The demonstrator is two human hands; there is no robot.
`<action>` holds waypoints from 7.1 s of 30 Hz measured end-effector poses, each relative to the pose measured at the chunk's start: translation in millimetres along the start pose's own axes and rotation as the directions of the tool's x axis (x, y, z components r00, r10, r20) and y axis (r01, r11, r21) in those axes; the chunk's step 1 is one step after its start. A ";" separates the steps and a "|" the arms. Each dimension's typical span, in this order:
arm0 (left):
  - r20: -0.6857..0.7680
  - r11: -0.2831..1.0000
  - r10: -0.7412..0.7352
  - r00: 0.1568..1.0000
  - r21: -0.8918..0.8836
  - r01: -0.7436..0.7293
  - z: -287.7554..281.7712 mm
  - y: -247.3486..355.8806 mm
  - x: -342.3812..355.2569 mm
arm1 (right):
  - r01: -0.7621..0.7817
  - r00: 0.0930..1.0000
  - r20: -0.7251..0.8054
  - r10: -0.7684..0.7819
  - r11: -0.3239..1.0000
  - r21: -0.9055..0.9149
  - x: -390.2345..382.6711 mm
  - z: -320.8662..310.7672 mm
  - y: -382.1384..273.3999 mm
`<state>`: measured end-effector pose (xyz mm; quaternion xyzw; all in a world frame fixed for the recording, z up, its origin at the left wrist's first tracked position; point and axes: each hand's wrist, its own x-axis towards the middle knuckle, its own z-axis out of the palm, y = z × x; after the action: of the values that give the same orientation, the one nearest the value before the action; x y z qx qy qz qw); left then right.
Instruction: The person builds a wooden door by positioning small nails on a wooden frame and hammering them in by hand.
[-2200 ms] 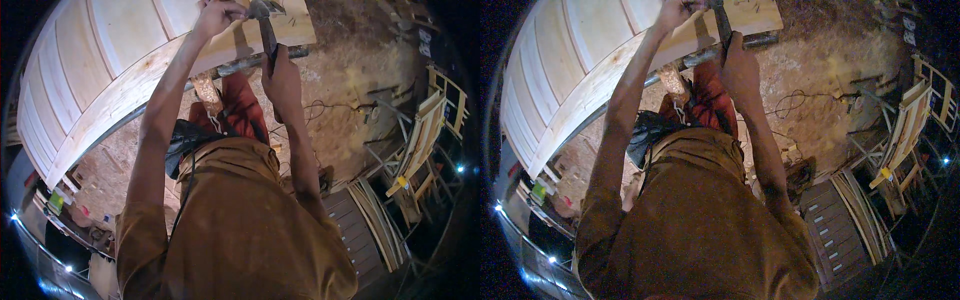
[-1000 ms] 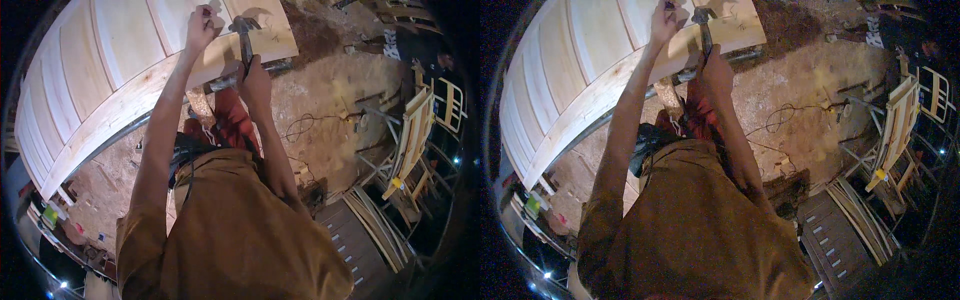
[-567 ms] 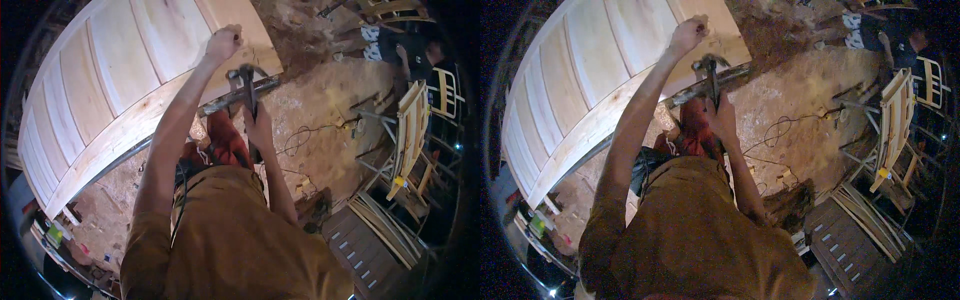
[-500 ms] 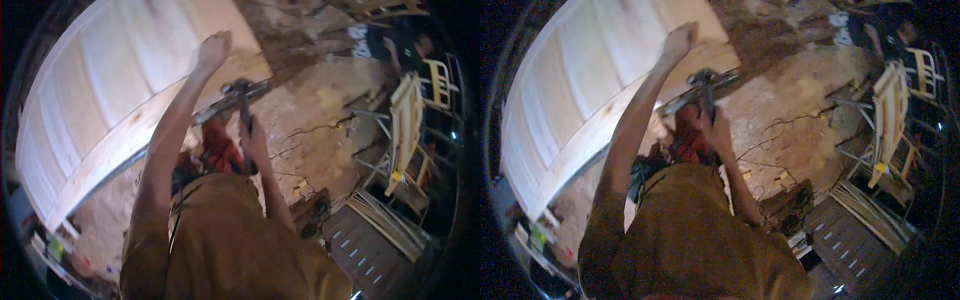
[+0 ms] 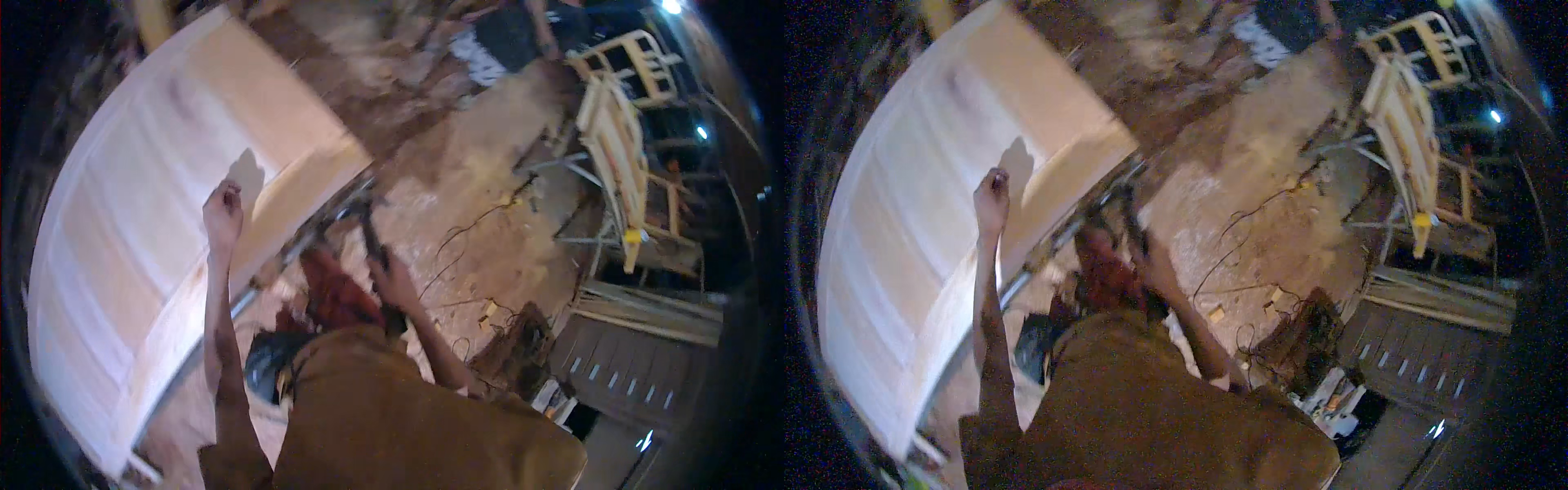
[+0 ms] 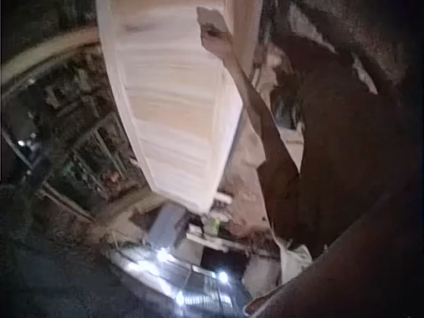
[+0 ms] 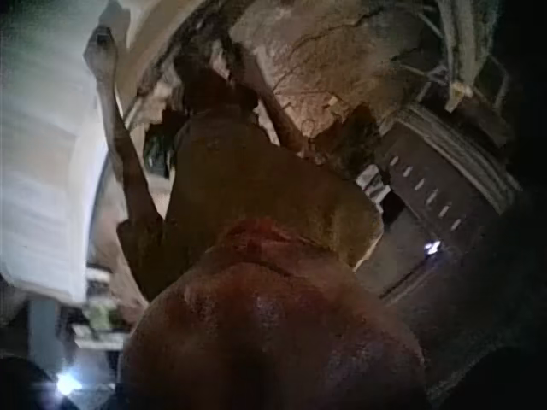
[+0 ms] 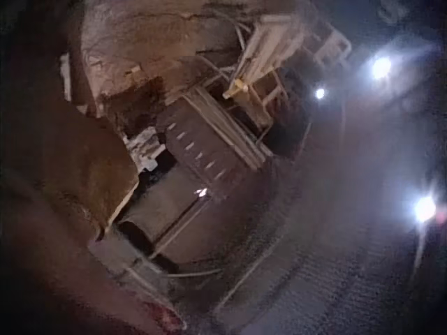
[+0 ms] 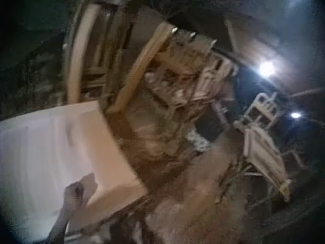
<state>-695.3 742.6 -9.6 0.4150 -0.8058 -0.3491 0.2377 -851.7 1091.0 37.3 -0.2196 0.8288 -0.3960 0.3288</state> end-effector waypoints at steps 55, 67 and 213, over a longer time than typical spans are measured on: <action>-0.544 0.979 -0.200 0.815 -0.083 0.184 -125.6 -200.2 -201.7 | 0.103 0.944 0.329 -0.027 0.971 -0.216 13.4 69.2 -46.0; -0.563 0.880 -0.149 0.813 0.300 0.369 -127.3 -179.1 -197.3 | 0.574 0.735 0.573 -0.364 0.783 -0.239 -6.7 130.3 -147.1; 0.015 0.931 0.066 0.998 0.358 -0.067 -66.6 -101.1 -120.0 | 0.384 0.874 0.438 -0.210 0.850 -0.360 -50.3 34.6 -89.3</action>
<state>-534.5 776.8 -54.8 0.4236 -0.8698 -0.1886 0.1685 -783.0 1052.0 111.2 -0.4882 0.7705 -0.1965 0.3597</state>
